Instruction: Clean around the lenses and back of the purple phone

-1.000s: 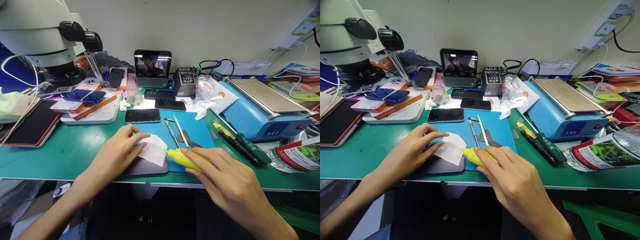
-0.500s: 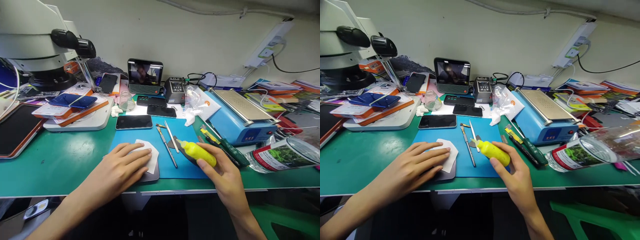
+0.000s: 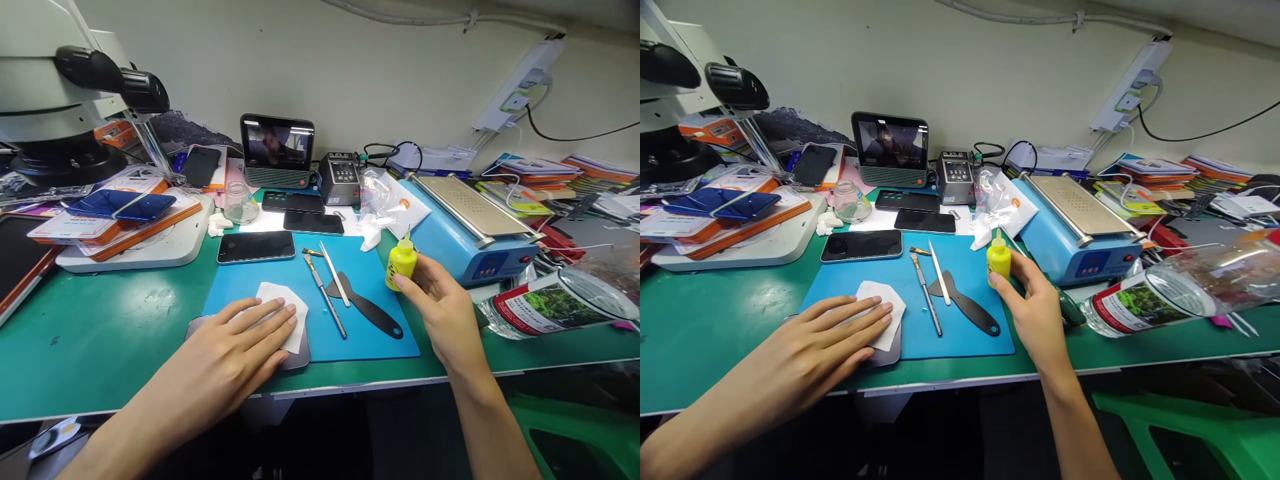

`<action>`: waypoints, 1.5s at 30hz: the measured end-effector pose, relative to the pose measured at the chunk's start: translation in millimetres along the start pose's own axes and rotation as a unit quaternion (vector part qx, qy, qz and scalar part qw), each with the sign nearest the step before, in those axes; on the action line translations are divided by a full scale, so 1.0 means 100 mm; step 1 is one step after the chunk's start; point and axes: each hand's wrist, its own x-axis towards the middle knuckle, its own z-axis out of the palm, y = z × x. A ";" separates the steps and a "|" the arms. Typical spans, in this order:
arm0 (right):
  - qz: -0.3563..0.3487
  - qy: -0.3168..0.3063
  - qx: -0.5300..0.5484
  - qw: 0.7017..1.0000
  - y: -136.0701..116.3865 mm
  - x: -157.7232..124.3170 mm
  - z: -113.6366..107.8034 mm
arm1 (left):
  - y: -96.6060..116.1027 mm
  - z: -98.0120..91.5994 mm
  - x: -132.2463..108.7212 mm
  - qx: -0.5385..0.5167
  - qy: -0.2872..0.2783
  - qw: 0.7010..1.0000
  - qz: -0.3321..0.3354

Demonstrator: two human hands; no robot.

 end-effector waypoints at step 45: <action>-0.111 0.068 -0.059 0.990 0.41 -0.04 0.09 | 0.14 -0.09 -0.19 0.043 -0.144 0.988 -0.036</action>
